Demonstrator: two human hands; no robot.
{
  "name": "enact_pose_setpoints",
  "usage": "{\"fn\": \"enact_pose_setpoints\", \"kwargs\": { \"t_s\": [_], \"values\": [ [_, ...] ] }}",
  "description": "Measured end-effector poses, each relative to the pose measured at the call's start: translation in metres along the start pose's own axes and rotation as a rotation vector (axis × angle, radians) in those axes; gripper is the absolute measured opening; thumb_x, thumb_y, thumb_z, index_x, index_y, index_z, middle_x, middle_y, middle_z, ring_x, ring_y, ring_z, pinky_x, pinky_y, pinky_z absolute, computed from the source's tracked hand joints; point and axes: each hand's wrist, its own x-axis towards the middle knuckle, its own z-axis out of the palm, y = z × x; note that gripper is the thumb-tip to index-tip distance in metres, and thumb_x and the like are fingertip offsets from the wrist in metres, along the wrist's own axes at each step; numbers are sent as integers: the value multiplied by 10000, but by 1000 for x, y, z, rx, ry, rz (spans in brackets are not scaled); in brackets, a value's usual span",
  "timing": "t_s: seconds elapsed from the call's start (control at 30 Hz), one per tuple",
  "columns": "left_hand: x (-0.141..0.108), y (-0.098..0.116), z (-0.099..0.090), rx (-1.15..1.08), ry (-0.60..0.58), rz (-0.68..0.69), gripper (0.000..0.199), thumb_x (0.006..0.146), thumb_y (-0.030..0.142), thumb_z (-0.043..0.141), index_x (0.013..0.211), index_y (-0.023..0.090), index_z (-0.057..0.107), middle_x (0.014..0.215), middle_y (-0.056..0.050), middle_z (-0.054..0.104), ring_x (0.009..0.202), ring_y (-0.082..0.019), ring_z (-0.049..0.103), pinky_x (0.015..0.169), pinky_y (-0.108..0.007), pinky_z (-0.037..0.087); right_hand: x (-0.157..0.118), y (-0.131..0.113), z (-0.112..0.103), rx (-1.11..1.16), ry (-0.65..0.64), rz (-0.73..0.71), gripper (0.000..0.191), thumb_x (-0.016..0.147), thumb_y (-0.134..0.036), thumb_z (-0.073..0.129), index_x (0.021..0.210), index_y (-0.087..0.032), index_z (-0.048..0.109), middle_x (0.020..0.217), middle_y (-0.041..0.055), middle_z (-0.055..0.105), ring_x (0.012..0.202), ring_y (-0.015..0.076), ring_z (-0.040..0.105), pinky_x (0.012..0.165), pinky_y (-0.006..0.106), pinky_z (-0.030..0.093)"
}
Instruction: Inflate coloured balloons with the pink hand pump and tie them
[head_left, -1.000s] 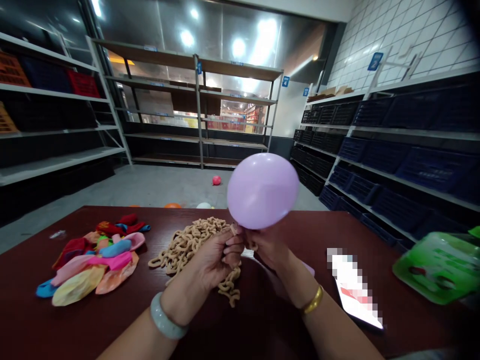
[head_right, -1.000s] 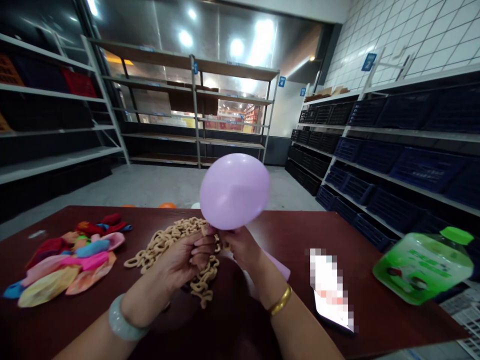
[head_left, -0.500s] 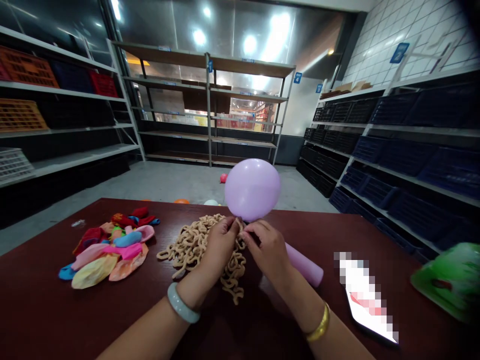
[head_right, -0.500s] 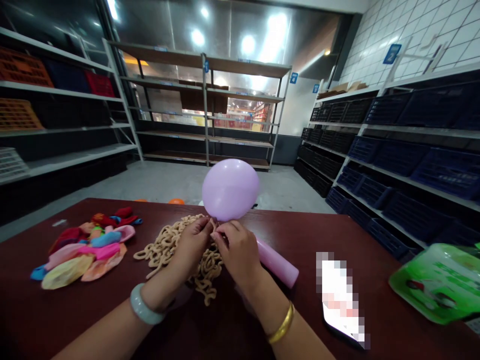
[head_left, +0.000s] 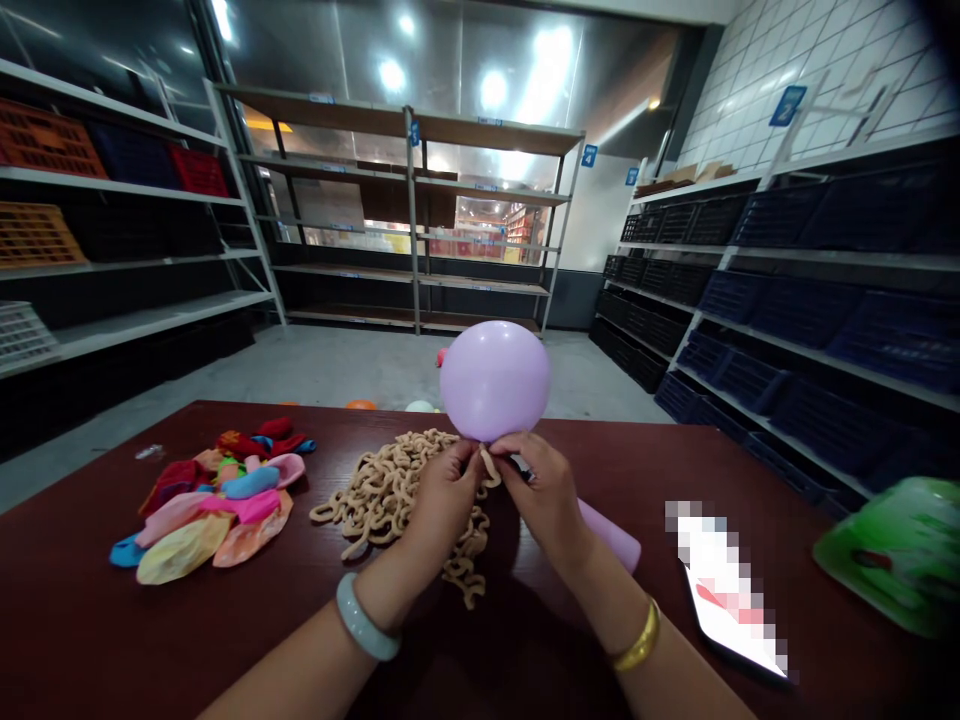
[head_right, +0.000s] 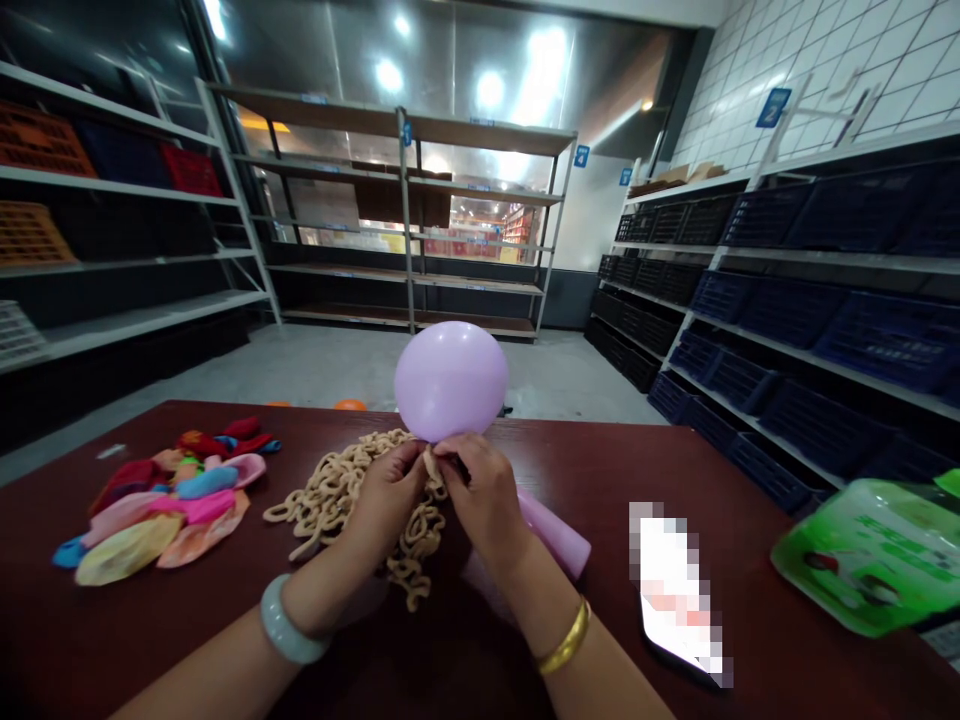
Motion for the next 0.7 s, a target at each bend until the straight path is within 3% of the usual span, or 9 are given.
{"fn": "enact_pose_setpoints", "kwargs": {
  "t_s": [0.23, 0.43, 0.7],
  "values": [
    [-1, -1, -2, 122, 18, 81, 182, 830, 309, 551, 754, 184, 658, 703, -17, 611, 670, -168, 517, 639, -250, 372, -1, -1, 3, -37, -11, 52, 171, 874, -151, 535, 863, -238, 682, 940, 53, 637, 908, 181, 605, 846, 320, 488],
    [-4, 5, -4, 330, 29, 209, 172, 857, 254, 513, 740, 203, 627, 677, -11, 581, 635, -161, 498, 616, -253, 315, -1, -3, 1, -46, 8, 184, 64, 822, -163, 622, 828, -221, 648, 826, 19, 654, 796, 177, 597, 748, 297, 463],
    [-3, 6, -4, 315, 49, 199, 159, 825, 234, 557, 679, 217, 619, 659, -25, 574, 629, -178, 477, 618, -261, 296, 2, -3, 1, -128, -73, 213, 93, 825, -180, 593, 736, -207, 602, 762, 16, 625, 736, 169, 571, 691, 280, 434]
  ]
}}
